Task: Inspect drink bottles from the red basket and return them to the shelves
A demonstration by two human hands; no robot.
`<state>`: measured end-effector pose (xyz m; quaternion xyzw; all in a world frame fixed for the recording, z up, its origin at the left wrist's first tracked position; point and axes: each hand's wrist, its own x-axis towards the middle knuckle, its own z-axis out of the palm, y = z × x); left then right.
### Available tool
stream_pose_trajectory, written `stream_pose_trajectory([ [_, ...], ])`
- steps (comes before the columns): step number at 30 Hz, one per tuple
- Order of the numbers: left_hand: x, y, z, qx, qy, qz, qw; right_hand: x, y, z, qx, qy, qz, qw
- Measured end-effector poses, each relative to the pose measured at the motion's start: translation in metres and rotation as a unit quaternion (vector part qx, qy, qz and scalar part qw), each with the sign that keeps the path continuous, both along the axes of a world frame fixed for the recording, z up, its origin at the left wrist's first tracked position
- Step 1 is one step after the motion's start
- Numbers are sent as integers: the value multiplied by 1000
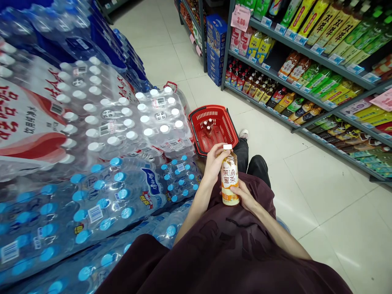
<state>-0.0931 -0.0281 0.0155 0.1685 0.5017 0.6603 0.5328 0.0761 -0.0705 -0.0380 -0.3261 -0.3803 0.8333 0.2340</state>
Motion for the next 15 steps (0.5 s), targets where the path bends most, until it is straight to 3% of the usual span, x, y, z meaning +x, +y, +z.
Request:
stream_pose_trajectory([
  [5,0,1,-1,-6,18,-9,1000,-2,1,9,-28,-8,-1,1000],
  [15,0,1,-1,-3,15,-9,1000,-3,2,13,-14,-14,-7,1000],
])
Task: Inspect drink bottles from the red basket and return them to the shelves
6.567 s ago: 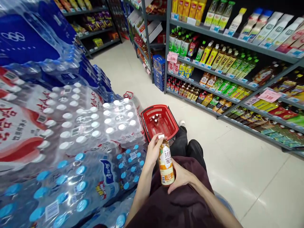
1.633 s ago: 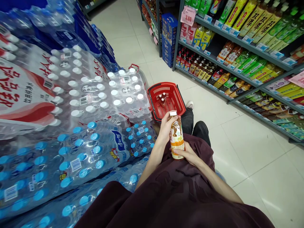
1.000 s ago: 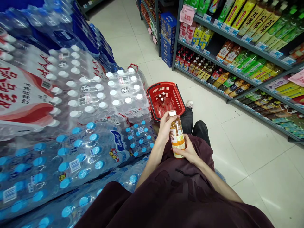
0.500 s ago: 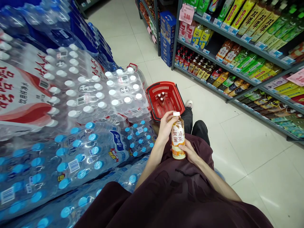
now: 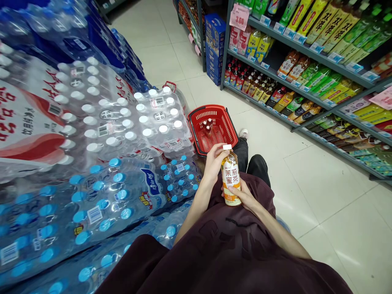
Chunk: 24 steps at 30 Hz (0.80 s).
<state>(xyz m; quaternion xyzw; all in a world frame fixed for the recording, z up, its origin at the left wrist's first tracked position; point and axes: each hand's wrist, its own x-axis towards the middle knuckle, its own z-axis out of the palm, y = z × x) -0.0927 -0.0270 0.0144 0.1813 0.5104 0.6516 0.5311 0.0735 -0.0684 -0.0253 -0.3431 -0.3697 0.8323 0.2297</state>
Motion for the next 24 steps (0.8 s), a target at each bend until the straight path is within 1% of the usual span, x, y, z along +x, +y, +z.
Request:
stream_pose_trajectory([
  [16,0,-1,2,-7,4,-2,1000,-1,0,1,12,-16,3,1000],
  [24,0,-1,3,-4,8,-1,1000,-1,0,-1,-12,-7,-10,1000],
])
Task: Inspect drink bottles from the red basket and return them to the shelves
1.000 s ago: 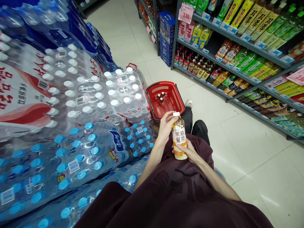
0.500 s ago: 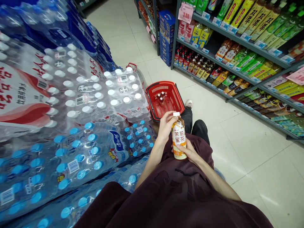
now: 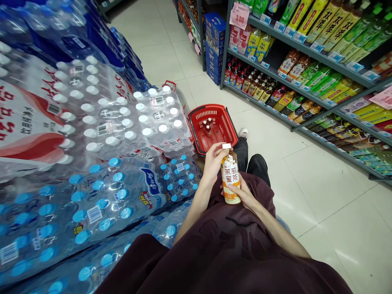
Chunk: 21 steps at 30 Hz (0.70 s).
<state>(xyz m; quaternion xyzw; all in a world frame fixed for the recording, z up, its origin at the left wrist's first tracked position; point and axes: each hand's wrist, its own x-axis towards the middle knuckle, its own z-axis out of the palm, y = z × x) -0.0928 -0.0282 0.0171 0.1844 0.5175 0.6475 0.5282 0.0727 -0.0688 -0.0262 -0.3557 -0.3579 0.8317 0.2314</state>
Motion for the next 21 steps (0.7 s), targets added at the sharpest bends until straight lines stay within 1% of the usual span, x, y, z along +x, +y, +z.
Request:
stream_pose_trajectory([
  [6,0,1,-1,-8,0,-11,1000,0,1,-1,-17,2,-1,1000],
  [11,0,1,1,-9,0,8,1000,2,3,-5,26,-39,-41,998],
  [14,-1,1,1,-10,1,10,1000,3,4,-7,29,-35,-47,998],
  [18,1,1,0,-13,-5,-3,1000,2,4,-8,37,-36,-55,997],
  [21,1,1,-2,-18,23,0,1000,1,4,-8,14,-13,-61,998],
])
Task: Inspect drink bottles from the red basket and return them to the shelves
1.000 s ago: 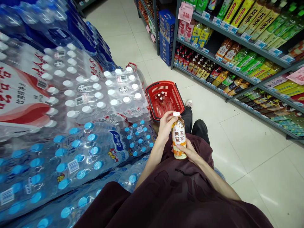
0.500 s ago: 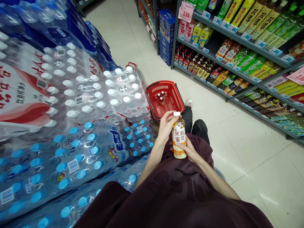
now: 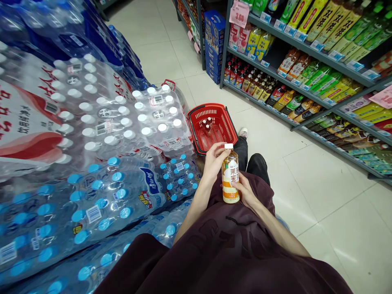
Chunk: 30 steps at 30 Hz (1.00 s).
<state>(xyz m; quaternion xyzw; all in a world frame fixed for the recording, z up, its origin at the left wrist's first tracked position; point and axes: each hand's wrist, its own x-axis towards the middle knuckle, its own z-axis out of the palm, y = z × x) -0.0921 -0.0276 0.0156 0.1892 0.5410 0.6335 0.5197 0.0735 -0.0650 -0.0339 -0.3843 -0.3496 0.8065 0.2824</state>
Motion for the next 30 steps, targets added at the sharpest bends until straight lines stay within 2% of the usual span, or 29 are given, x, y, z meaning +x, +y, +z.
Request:
stream_pose_trajectory([
  [6,0,-1,-1,17,16,-31,999,2,2,0,-41,58,20,997],
  [11,2,-4,2,40,-74,-143,986,9,5,-7,-102,83,132,983],
  [13,3,-5,2,44,-93,-171,980,10,5,-12,-129,80,142,978],
  [16,5,-5,-2,15,-43,-150,988,11,6,-14,-138,64,125,980],
  [20,6,-4,-10,-20,46,-121,991,10,9,-8,-139,58,120,981],
  [24,6,-4,-13,-22,55,-118,991,10,11,-1,-155,74,126,977],
  [30,5,-5,-10,-19,54,-116,992,11,11,-5,-156,84,129,976],
])
